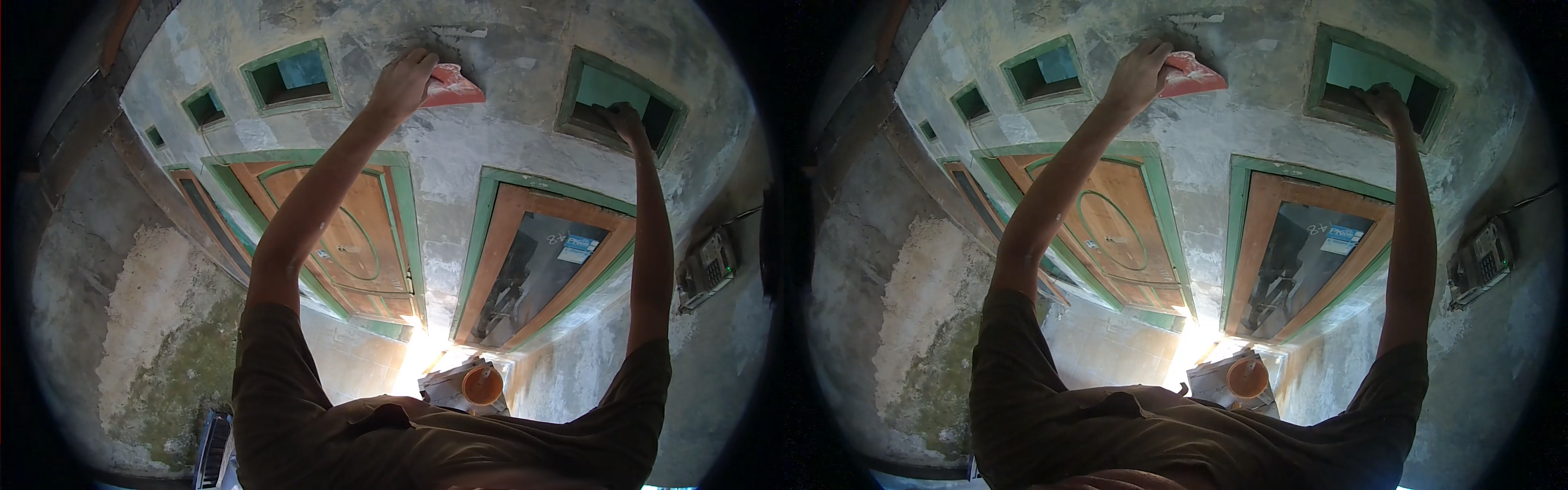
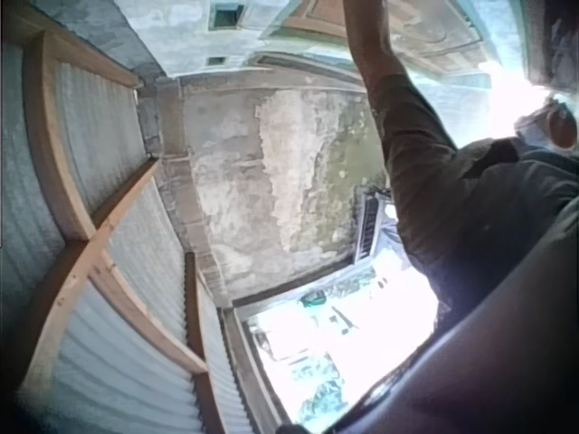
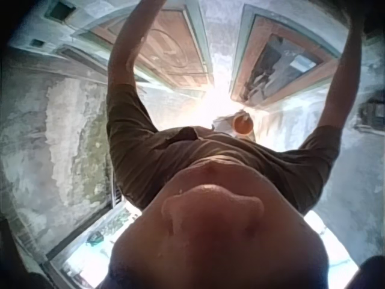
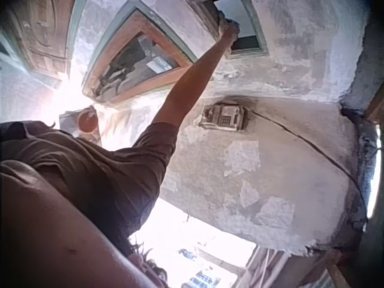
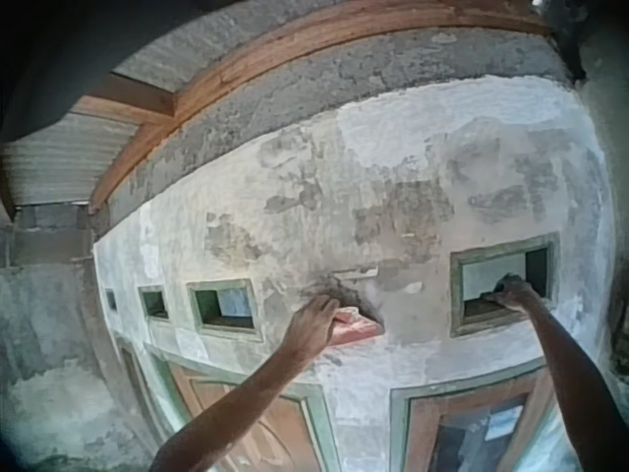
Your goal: The person applies wall putty to a concrete wall with a scraper, filling holes and cracks.
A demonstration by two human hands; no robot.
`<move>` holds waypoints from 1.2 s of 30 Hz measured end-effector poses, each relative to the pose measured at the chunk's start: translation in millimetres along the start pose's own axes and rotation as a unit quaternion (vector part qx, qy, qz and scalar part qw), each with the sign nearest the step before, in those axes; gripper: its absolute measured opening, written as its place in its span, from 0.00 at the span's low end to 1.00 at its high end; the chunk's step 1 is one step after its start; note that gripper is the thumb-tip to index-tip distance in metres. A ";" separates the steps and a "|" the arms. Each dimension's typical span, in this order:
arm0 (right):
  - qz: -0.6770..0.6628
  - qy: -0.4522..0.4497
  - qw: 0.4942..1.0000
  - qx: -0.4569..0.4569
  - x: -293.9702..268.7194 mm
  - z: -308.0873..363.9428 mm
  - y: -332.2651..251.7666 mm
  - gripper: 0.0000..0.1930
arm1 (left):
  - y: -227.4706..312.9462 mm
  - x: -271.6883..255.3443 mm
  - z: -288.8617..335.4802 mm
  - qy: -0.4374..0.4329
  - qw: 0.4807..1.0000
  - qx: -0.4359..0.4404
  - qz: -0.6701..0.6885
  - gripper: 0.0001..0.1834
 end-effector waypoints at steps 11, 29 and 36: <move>0.005 -0.124 0.992 0.031 17.5 -7.5 12.4 0.34 | -28.2 -26.3 -27.0 0.052 0.991 0.028 -0.123 0.17; 0.021 -0.072 0.997 -0.003 13.4 -5.3 1.5 0.33 | -58.1 -66.2 -7.1 0.064 0.989 -0.026 -0.134 0.24; 0.034 -0.123 0.992 0.017 17.0 -2.2 -0.5 0.33 | 11.7 7.7 40.6 -0.036 0.984 -0.017 -0.171 0.26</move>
Point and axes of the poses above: each hand's wrist, its own z-axis away from the middle knuckle, its own x-axis out of the palm, y = z × x, the point moved 10 cm from there along -z, towards the middle knuckle, and after that the axes turned 9 degrees about x, right-handed, at the moved point
